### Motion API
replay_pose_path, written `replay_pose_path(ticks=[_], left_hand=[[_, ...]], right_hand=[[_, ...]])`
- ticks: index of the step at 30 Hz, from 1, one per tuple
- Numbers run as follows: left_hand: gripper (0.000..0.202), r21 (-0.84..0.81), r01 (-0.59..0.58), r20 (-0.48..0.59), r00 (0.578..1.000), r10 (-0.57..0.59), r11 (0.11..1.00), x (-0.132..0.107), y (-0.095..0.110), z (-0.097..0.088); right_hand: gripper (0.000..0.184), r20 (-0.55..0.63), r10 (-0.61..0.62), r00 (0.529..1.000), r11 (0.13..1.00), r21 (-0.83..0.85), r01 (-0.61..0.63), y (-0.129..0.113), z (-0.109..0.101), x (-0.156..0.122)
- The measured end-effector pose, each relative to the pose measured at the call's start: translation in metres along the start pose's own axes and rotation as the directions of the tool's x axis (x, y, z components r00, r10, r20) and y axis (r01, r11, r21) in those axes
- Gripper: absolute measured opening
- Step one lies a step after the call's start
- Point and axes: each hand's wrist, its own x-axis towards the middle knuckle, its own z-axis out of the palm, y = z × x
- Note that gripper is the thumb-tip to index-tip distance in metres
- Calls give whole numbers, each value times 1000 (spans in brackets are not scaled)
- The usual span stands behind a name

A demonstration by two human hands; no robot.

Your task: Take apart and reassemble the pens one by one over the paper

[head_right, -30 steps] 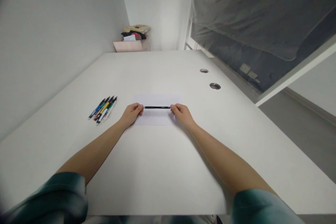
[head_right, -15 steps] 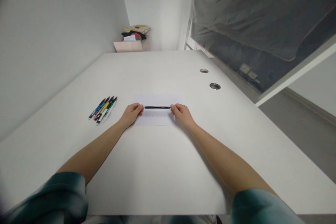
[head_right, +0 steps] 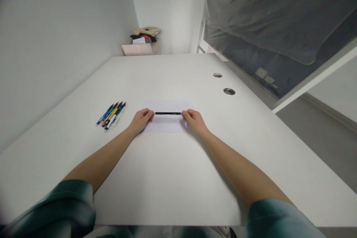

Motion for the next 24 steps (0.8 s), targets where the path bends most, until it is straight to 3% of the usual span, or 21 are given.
replay_pose_path(ticks=[11,17,20,24], left_hand=[[27,-5,-89,-77,993,88,996,-6,4,3],[21,90,-133,-105,984,142,987,-6,4,5],[20,133,-162,-81,981,174,978,-8,5,6],[17,215,-232,-22,970,242,949,-12,9,7]], right_hand=[[38,-37,-55,998,994,90,58,2,1,-2],[33,-44,-26,999,979,201,34,2,5,-1],[31,-41,-45,998,990,135,50,5,5,-2],[36,26,-145,989,983,-108,147,3,5,-8]])
